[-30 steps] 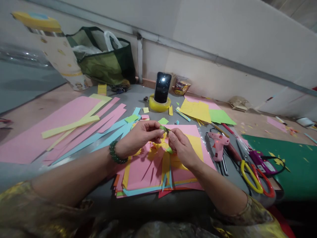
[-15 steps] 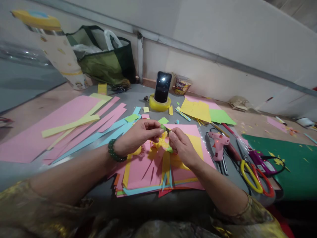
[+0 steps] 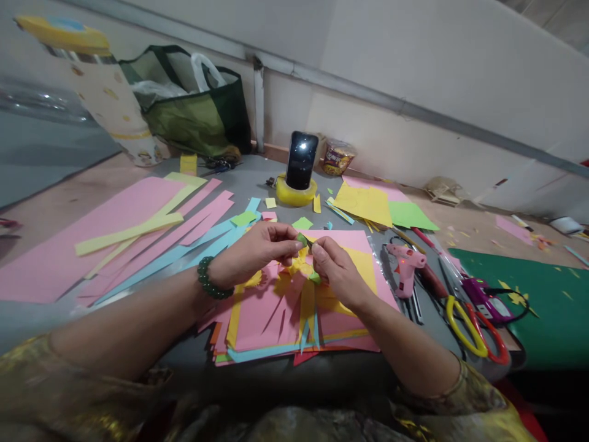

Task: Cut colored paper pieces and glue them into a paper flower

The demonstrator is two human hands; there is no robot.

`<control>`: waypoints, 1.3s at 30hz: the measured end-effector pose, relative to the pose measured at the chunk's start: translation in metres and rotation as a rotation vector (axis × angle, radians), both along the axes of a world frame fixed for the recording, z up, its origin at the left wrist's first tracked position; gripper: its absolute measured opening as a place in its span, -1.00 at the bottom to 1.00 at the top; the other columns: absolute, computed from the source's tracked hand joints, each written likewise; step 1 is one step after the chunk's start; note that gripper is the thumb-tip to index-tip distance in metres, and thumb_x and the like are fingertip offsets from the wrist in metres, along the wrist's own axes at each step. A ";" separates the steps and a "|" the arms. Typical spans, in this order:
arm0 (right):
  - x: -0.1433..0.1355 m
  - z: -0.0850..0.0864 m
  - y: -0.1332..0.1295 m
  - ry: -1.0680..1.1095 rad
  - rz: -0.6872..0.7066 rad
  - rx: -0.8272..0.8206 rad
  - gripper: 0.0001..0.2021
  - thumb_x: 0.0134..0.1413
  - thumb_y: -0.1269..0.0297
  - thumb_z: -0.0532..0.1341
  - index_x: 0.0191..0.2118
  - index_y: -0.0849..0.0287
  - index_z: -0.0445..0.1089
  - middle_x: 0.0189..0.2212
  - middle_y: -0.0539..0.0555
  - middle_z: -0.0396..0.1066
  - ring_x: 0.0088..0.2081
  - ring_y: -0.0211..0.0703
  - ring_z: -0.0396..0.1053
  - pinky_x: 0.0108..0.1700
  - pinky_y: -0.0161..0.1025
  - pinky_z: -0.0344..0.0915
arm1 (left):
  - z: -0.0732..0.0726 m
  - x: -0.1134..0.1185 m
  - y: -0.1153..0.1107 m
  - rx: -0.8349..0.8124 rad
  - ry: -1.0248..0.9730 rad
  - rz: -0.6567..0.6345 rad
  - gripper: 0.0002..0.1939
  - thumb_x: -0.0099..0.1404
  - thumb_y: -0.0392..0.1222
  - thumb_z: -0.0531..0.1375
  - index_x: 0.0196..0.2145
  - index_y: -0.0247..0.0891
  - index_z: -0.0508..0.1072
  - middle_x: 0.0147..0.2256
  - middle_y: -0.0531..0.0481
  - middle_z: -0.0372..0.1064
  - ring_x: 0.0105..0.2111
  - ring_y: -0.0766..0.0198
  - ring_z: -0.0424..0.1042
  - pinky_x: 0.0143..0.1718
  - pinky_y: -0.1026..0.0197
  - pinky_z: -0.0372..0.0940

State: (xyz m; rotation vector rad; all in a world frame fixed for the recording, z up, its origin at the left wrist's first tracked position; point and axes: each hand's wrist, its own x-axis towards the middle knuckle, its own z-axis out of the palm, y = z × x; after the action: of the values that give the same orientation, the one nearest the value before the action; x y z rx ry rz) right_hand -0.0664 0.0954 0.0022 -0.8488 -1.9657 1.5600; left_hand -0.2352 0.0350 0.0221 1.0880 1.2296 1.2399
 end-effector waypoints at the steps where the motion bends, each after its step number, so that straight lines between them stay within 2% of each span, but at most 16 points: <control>1: 0.000 0.000 0.000 -0.003 -0.001 -0.001 -0.55 0.11 -0.25 0.13 -0.39 0.07 0.15 -0.60 -0.15 0.01 -0.53 -0.29 -0.01 -0.51 -0.28 -0.08 | 0.000 0.000 0.000 0.001 0.008 -0.001 -0.76 -0.01 -0.11 0.35 -0.57 -0.25 0.38 -0.63 0.14 0.26 -0.58 0.41 0.24 -0.50 0.32 0.23; 9: 0.000 -0.001 0.000 0.000 0.007 0.011 -0.55 0.13 -0.25 0.12 -0.40 0.08 0.15 -0.60 -0.14 0.02 -0.53 -0.28 0.00 -0.51 -0.28 -0.07 | 0.005 0.000 -0.002 0.000 0.054 0.000 -0.78 -0.05 -0.12 0.35 -0.60 -0.23 0.38 -0.63 0.13 0.23 -0.59 0.39 0.21 -0.51 0.31 0.22; 16: 0.000 0.002 0.000 -0.015 0.007 0.020 -0.54 0.12 -0.26 0.11 -0.41 0.07 0.15 -0.59 -0.13 0.02 -0.52 -0.27 0.01 -0.51 -0.29 -0.06 | 0.001 -0.002 -0.002 0.010 0.049 0.000 -0.77 0.00 -0.08 0.34 -0.53 -0.25 0.40 -0.63 0.15 0.23 -0.60 0.40 0.24 -0.55 0.33 0.18; 25: 0.000 0.001 0.001 -0.019 0.009 0.029 -0.55 0.12 -0.24 0.12 -0.40 0.07 0.15 -0.58 -0.13 0.00 -0.51 -0.27 0.00 -0.51 -0.28 -0.08 | -0.003 -0.001 0.000 0.027 -0.022 -0.009 -0.76 0.02 -0.11 0.36 -0.50 -0.27 0.39 -0.58 0.13 0.31 -0.58 0.41 0.31 -0.49 0.32 0.29; 39: 0.001 0.006 0.001 -0.075 0.025 0.100 -0.62 0.16 -0.14 0.09 -0.40 0.08 0.15 -0.54 -0.10 0.07 -0.48 -0.26 0.05 -0.45 -0.28 0.01 | -0.001 -0.002 0.000 -0.026 0.059 -0.024 -0.79 0.03 -0.12 0.34 -0.54 -0.26 0.40 -0.61 0.11 0.31 -0.58 0.41 0.29 -0.52 0.35 0.30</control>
State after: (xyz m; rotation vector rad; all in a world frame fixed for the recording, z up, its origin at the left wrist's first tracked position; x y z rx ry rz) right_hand -0.0649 0.0963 0.0077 -0.8563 -2.0961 1.4498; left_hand -0.2373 0.0348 0.0214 1.1247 1.2702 1.1781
